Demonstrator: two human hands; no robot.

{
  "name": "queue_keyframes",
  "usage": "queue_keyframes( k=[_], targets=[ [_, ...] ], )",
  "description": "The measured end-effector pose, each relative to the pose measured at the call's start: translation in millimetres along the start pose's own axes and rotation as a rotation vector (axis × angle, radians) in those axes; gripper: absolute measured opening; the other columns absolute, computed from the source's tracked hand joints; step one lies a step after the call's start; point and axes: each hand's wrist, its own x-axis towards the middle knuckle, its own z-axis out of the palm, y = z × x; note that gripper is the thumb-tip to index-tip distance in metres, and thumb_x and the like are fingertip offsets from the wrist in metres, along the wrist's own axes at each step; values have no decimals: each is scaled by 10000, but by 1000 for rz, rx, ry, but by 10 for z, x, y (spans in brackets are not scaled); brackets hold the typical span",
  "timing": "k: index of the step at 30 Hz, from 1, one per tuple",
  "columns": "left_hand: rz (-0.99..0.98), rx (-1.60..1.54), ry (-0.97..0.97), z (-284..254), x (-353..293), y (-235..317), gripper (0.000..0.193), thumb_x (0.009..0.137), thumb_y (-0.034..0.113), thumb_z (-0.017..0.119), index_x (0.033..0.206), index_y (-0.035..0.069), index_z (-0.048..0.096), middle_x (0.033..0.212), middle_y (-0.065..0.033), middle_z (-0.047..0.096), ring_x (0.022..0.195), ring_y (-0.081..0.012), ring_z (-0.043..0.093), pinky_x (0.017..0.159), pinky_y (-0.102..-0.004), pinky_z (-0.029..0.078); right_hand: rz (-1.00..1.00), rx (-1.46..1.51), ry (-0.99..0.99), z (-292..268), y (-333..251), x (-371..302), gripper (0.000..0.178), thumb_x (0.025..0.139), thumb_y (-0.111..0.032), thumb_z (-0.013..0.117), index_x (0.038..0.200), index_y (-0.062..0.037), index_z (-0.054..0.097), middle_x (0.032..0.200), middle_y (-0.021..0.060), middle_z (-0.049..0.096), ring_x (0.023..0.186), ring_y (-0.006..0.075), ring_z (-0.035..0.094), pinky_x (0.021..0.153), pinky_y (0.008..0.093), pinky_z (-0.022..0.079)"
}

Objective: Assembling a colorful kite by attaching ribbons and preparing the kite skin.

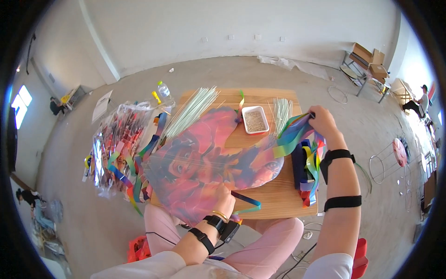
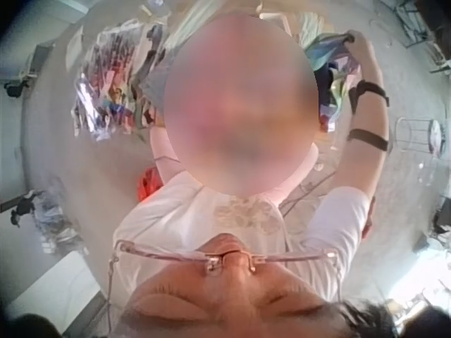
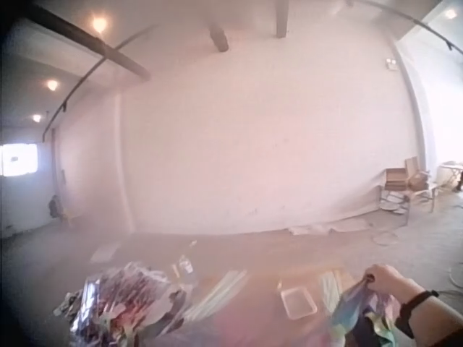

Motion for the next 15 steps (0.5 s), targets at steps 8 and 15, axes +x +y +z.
queue_keyframes(
  k=[8, 15],
  targets=[
    [-395, 94, -522, 43, -1158, 518, 320, 855, 206, 636, 1055, 63, 431, 986, -63, 552, 920, -212, 602, 845, -422, 507, 268, -135, -172, 272, 1075, -609, 284, 641, -93, 654, 919, -45, 629, 956, 190, 603, 925, 373, 586, 801, 438, 488],
    [-11, 745, -1034, -432, -1368, 1073, 554, 903, 246, 604, 1356, 53, 350, 1335, -114, 450, 1167, -202, 498, 955, -348, 434, 441, -447, -258, 190, 1140, -856, 415, 663, -177, 710, 1065, -151, 612, 1098, 113, 589, 1045, 307, 580, 900, 483, 417]
  ],
)
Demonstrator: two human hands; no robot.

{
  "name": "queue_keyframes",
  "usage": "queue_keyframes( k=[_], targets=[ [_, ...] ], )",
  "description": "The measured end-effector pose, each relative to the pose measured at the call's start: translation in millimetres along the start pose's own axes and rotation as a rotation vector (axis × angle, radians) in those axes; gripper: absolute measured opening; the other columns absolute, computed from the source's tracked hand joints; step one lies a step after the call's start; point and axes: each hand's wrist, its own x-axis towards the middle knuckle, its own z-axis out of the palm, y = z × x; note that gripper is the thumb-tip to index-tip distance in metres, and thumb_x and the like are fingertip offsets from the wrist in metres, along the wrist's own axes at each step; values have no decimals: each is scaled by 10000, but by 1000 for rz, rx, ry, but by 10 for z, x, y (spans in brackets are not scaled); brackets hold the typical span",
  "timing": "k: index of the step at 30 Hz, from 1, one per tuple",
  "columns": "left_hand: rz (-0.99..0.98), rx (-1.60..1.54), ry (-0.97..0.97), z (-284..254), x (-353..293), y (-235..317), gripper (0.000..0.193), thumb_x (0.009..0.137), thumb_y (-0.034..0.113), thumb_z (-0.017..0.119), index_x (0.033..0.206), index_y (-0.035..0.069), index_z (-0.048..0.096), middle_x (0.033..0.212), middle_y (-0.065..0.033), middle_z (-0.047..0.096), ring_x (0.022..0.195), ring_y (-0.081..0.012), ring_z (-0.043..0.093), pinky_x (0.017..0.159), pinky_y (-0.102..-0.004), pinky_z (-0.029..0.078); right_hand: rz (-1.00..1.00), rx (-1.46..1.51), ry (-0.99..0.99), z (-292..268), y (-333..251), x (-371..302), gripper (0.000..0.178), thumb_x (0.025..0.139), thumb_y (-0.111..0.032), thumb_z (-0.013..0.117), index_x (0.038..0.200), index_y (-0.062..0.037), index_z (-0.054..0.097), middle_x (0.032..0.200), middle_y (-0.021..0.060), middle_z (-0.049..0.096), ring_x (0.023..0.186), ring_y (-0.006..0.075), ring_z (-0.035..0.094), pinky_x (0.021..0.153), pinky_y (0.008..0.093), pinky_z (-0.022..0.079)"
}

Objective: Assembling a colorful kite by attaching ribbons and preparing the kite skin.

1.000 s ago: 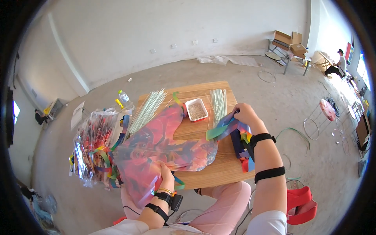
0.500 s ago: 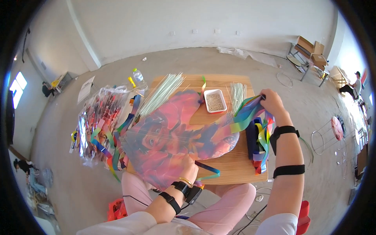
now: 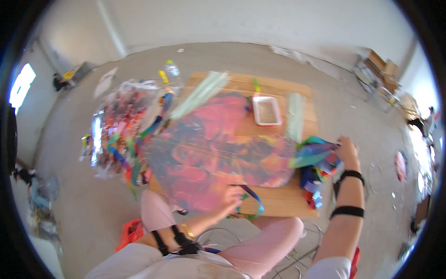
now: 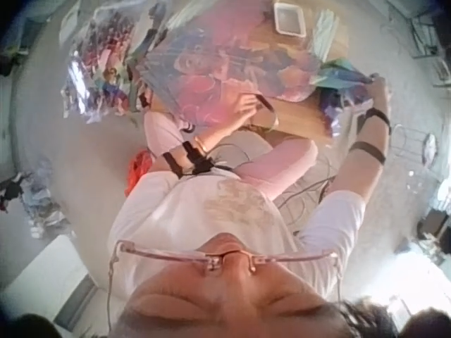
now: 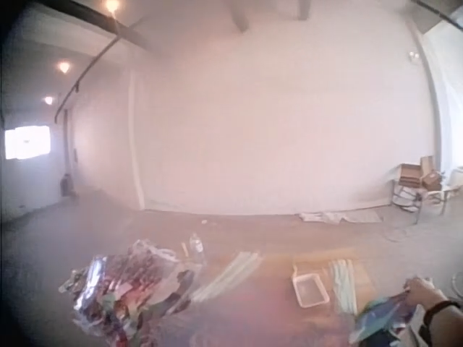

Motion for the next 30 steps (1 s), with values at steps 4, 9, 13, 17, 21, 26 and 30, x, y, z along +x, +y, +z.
queue_keyframes(
  k=[4, 9, 13, 17, 21, 26, 30],
  targets=[
    [171, 234, 146, -550, -169, 150, 480, 892, 252, 619, 1284, 41, 439, 1277, -96, 504, 1172, -196, 496, 965, -347, 424, 7, -231, -67, -276, -27, -43, 467, 680, -191, 726, 1128, -177, 594, 1144, 73, 573, 1124, 270, 542, 955, 477, 380],
    [145, 237, 230, -988, -242, 66, 394, 896, 134, 571, 1259, 44, 446, 1267, -112, 515, 1155, -218, 512, 964, -369, 420, 113, -228, 56, -407, 139, -127, 532, 674, -178, 753, 1173, -162, 568, 1223, 70, 525, 1192, 274, 482, 948, 466, 400],
    [211, 356, 294, -949, -316, 217, 360, 878, 88, 557, 1223, 35, 469, 1240, -117, 526, 1155, -242, 508, 964, -380, 404, 182, -250, 111, -373, 176, -299, 480, 700, -203, 740, 1150, -140, 588, 1170, 93, 542, 1151, 274, 506, 910, 447, 441],
    [431, 704, 263, -934, -322, 290, 374, 834, 75, 572, 1194, 23, 486, 1220, -150, 520, 1159, -310, 483, 977, -400, 377, 97, 766, 12, -33, 13, -554, 253, 806, -199, 670, 1028, -78, 660, 960, 83, 671, 839, 178, 639, 741, 341, 503],
    [544, 955, 223, -884, -375, 345, 410, 788, 79, 593, 1181, 21, 492, 1230, -181, 493, 1150, -374, 451, 981, -440, 363, 196, 1449, -201, 339, -393, -1291, 282, 882, -195, 619, 1101, -17, 625, 959, 55, 670, 828, 160, 638, 711, 294, 498],
    [503, 1052, 187, -881, -407, 267, 445, 775, 112, 623, 1186, 13, 483, 1255, -182, 474, 1163, -383, 425, 991, -475, 339, 298, 1732, -271, 919, -754, -1814, 371, 874, -163, 629, 1210, -18, 568, 1105, 74, 622, 969, 152, 596, 809, 280, 469],
    [521, 1125, 141, -837, -409, 247, 469, 773, 140, 635, 1191, 1, 473, 1266, -188, 460, 1166, -394, 411, 1004, -490, 322, 327, 1769, -34, 1283, -1075, -1721, 435, 868, -146, 627, 1282, -67, 521, 1116, 55, 585, 1022, 128, 543, 853, 267, 439]
  ],
)
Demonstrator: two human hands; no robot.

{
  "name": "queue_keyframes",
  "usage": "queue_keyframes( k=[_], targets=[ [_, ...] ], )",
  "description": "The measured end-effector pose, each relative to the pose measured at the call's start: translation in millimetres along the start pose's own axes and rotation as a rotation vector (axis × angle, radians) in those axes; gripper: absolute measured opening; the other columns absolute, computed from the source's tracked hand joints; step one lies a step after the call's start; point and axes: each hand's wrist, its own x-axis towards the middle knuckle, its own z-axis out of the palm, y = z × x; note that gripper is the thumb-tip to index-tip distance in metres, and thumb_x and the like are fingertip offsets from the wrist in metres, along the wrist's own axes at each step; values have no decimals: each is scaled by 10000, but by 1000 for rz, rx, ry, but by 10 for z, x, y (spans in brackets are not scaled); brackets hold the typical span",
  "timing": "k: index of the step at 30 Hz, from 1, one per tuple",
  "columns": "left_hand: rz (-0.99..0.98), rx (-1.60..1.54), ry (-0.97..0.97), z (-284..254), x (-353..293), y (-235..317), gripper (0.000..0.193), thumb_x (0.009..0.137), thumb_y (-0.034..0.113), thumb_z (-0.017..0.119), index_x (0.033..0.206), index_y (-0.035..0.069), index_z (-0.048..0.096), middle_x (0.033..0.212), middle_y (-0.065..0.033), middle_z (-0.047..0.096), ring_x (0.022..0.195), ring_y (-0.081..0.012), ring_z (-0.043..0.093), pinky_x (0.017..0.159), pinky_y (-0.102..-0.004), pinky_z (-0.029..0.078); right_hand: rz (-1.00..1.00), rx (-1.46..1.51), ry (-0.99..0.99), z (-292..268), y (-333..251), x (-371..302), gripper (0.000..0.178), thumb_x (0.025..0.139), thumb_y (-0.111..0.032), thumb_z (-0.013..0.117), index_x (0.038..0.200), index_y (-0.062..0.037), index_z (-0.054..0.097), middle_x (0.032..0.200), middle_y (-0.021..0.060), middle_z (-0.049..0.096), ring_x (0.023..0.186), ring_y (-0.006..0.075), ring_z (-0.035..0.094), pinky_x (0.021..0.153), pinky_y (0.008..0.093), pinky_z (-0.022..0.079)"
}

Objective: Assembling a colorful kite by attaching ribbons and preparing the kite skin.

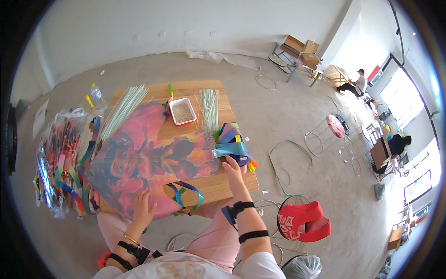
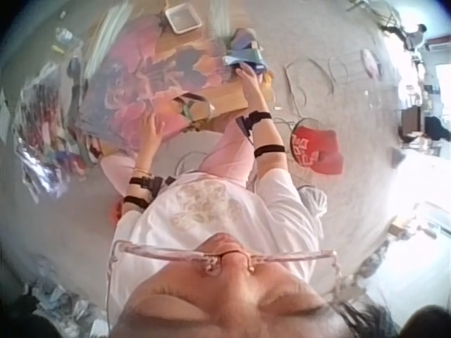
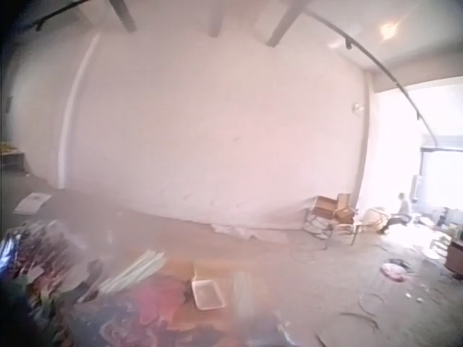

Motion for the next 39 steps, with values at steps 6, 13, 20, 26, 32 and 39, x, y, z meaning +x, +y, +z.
queue_keyframes(
  k=[6, 13, 20, 26, 32, 39],
  targets=[
    [4, 43, -14, 19, -168, -94, 483, 773, 157, 643, 1195, 1, 467, 1264, -204, 448, 1183, -402, 394, 1011, -494, 310, -46, 43, 174, 347, 224, 277, 537, 818, -44, 629, 1329, -24, 468, 1018, 16, 550, 914, 104, 504, 823, 238, 420],
    [-10, 61, -46, 57, -189, -144, 497, 771, 178, 645, 1206, 16, 466, 1263, -203, 448, 1198, -405, 386, 1004, -492, 314, -282, -36, 215, 344, 365, 360, 439, 836, -38, 596, 1266, 8, 518, 1127, 62, 591, 1010, 136, 560, 876, 247, 438],
    [-11, 101, -91, 81, -194, -80, 497, 765, 188, 648, 1198, 26, 466, 1243, -192, 466, 1188, -395, 405, 1000, -492, 321, -120, 245, 70, 493, -136, 134, 416, 864, -171, 586, 1253, -28, 550, 1138, 40, 604, 1120, 140, 507, 983, 287, 363],
    [1, 87, -103, 108, -104, 37, 496, 772, 190, 650, 1206, 35, 467, 1254, -185, 463, 1192, -383, 407, 1002, -493, 319, 82, 219, 68, 302, 17, 292, 495, 837, -225, 622, 1287, -45, 524, 1158, 52, 596, 1109, 170, 513, 973, 316, 359],
    [-11, 83, -81, 146, -146, -46, 509, 766, 184, 660, 1217, 45, 469, 1267, -184, 456, 1197, -383, 406, 1007, -494, 312, 30, 248, 53, 303, 309, 302, 468, 830, -200, 623, 1265, -47, 541, 1147, 48, 589, 1079, 159, 502, 940, 280, 353],
    [-39, 54, -81, 117, -193, -122, 491, 770, 185, 655, 1209, 42, 485, 1260, -187, 461, 1199, -382, 408, 1006, -490, 314, 13, 229, 183, 449, 124, 229, 439, 834, -178, 616, 1258, -80, 560, 1117, 16, 587, 970, 118, 495, 881, 251, 347]
  ],
)
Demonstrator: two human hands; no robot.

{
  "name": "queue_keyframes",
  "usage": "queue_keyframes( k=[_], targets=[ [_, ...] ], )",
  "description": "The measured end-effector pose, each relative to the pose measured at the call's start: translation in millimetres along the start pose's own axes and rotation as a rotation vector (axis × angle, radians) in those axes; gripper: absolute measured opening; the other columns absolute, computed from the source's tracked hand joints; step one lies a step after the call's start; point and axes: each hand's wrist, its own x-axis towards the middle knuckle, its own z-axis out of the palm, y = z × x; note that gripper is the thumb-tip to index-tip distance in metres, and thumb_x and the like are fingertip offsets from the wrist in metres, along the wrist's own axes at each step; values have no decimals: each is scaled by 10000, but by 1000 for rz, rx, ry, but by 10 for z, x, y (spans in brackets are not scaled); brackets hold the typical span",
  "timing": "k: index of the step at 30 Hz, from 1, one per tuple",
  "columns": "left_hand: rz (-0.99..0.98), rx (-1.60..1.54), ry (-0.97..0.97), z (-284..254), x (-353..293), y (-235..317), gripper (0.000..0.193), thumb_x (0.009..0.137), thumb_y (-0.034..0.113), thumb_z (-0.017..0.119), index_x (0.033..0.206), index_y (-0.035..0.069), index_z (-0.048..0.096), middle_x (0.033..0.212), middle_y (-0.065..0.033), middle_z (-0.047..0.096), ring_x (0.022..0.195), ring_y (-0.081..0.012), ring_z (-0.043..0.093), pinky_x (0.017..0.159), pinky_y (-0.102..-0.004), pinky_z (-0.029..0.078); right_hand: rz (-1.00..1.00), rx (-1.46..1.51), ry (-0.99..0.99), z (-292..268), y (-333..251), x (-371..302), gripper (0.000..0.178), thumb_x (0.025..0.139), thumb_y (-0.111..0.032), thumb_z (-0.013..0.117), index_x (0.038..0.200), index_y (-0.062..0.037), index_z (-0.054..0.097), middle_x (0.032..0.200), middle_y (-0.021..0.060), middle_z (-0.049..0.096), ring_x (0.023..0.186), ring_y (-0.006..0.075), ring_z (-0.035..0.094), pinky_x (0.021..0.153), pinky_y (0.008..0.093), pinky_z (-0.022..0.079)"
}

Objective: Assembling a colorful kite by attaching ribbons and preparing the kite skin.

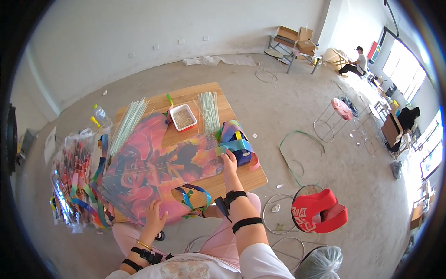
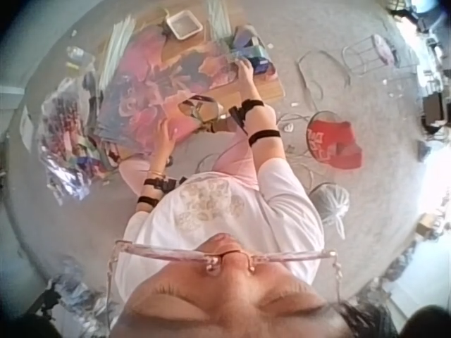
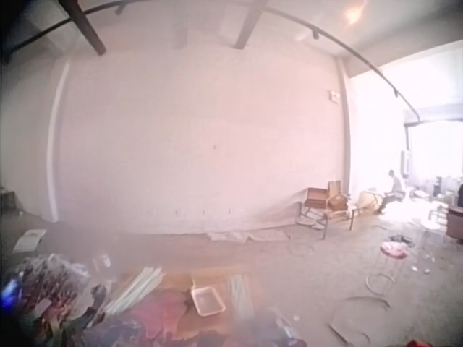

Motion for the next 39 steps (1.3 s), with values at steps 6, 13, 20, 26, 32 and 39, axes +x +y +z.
queue_keyframes(
  k=[6, 13, 20, 26, 32, 39],
  targets=[
    [-18, -35, -16, -4, 11, 41, 496, 775, 190, 646, 1218, 41, 482, 1262, -186, 461, 1202, -377, 409, 1011, -487, 313, -122, 23, -93, 25, 17, 59, 441, 843, -182, 607, 1269, -83, 556, 1165, 3, 579, 1033, 111, 516, 944, 281, 345],
    [-19, -36, 1, -10, -37, -34, 504, 779, 186, 642, 1230, 40, 472, 1280, -185, 452, 1208, -371, 410, 1015, -482, 312, -122, 220, -95, 194, -452, 86, 490, 908, -201, 520, 1366, -52, 430, 1333, 92, 488, 1260, 185, 420, 1054, 313, 296],
    [4, -44, 52, -51, -42, -43, 493, 777, 178, 650, 1216, 36, 475, 1251, -188, 477, 1175, -374, 435, 997, -479, 331, -350, 300, -392, -110, -1064, 147, 474, 932, -303, 490, 1333, -52, 452, 1271, 78, 526, 1176, 183, 485, 983, 342, 378],
    [-7, -31, 98, -119, -66, -72, 478, 780, 179, 657, 1203, 41, 483, 1238, -177, 488, 1149, -367, 454, 975, -469, 354, -625, 341, -369, -1112, -2067, 164, 479, 958, -285, 442, 1341, 3, 437, 1310, 122, 514, 1192, 232, 486, 975, 383, 396],
    [-28, -17, 106, -101, -103, -96, 453, 792, 181, 650, 1195, 48, 490, 1225, -167, 498, 1144, -358, 466, 957, -460, 377, -672, 282, -174, -1580, -2958, 95, 485, 975, -270, 377, 1374, 4, 402, 1423, 147, 416, 1303, 257, 399, 1069, 378, 306],
    [-13, -83, 121, -140, -80, -62, 436, 808, 190, 636, 1195, 50, 493, 1227, -166, 494, 1150, -360, 461, 958, -460, 374, -648, -241, -101, -2114, -3516, 383, 473, 934, -252, 504, 1326, 11, 470, 1290, 116, 552, 1255, 185, 446, 1034, 310, 335]
  ],
)
